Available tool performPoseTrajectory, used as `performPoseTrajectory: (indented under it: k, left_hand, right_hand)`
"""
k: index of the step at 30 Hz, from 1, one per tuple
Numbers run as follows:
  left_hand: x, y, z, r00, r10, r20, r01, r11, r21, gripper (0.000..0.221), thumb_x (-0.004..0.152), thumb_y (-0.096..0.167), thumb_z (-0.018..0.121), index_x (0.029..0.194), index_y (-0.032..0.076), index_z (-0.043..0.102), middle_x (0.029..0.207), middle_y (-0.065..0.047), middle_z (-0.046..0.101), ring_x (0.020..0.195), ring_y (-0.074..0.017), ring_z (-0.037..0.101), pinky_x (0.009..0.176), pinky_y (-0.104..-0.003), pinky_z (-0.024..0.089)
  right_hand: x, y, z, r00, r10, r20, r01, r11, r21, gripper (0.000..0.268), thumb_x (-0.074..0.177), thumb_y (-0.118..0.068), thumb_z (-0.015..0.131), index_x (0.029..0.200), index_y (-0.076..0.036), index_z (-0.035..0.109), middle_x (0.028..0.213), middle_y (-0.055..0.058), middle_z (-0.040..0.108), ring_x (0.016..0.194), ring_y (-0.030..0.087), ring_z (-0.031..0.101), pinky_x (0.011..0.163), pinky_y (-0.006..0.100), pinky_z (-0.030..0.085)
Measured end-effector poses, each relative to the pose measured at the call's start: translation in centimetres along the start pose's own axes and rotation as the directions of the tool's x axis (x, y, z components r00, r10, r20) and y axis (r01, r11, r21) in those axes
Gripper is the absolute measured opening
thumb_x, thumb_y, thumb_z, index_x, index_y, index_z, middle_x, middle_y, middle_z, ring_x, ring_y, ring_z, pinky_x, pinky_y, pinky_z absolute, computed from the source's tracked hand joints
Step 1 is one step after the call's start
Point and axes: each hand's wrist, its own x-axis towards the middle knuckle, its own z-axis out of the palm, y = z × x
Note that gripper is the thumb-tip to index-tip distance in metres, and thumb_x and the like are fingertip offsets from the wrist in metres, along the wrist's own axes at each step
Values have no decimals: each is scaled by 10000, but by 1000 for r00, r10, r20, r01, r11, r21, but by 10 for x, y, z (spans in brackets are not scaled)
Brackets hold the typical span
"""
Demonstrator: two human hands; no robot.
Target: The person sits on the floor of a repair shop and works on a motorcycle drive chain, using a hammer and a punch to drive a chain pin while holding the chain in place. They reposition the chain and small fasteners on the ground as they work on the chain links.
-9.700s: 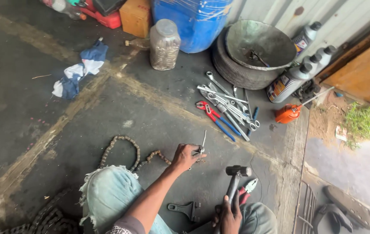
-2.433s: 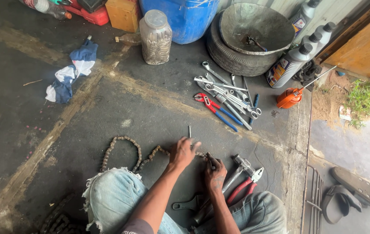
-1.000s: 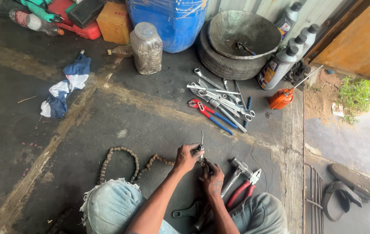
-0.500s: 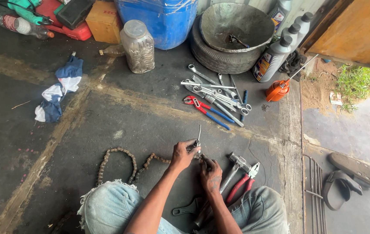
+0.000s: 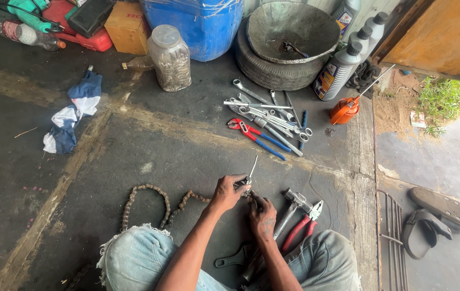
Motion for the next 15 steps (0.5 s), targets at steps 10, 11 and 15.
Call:
performPoseTrajectory:
  k: [10, 11, 15]
  left_hand:
    - [-1, 5, -4, 999, -9, 47, 9, 1000, 16, 442, 843, 254, 820, 1213, 31, 727, 1168, -159, 757, 1053, -242, 752, 906, -343, 581]
    - [-1, 4, -4, 999, -5, 53, 4, 1000, 10, 432, 843, 257, 820, 1203, 33, 738, 1178, -155, 757, 1056, -241, 750, 905, -343, 580]
    - [-2, 10, -8, 999, 21, 31, -22, 999, 33, 443, 846, 272, 843, 1201, 29, 738, 1183, -169, 751, 1087, -260, 729, 945, -360, 554]
  right_hand:
    - [2, 7, 3, 1000, -16, 0, 16, 1000, 4, 314, 935, -274, 666, 1211, -162, 765, 959, 157, 722, 833, 324, 720, 757, 412, 542]
    - [1, 7, 3, 1000, -16, 3, 16, 1000, 6, 314, 936, -276, 665, 1211, -159, 761, 959, 154, 723, 827, 322, 721, 754, 414, 543]
    - [1, 5, 2, 1000, -23, -15, 24, 1000, 19, 307, 933, -273, 669, 1196, -149, 767, 972, 151, 721, 835, 325, 718, 746, 419, 542]
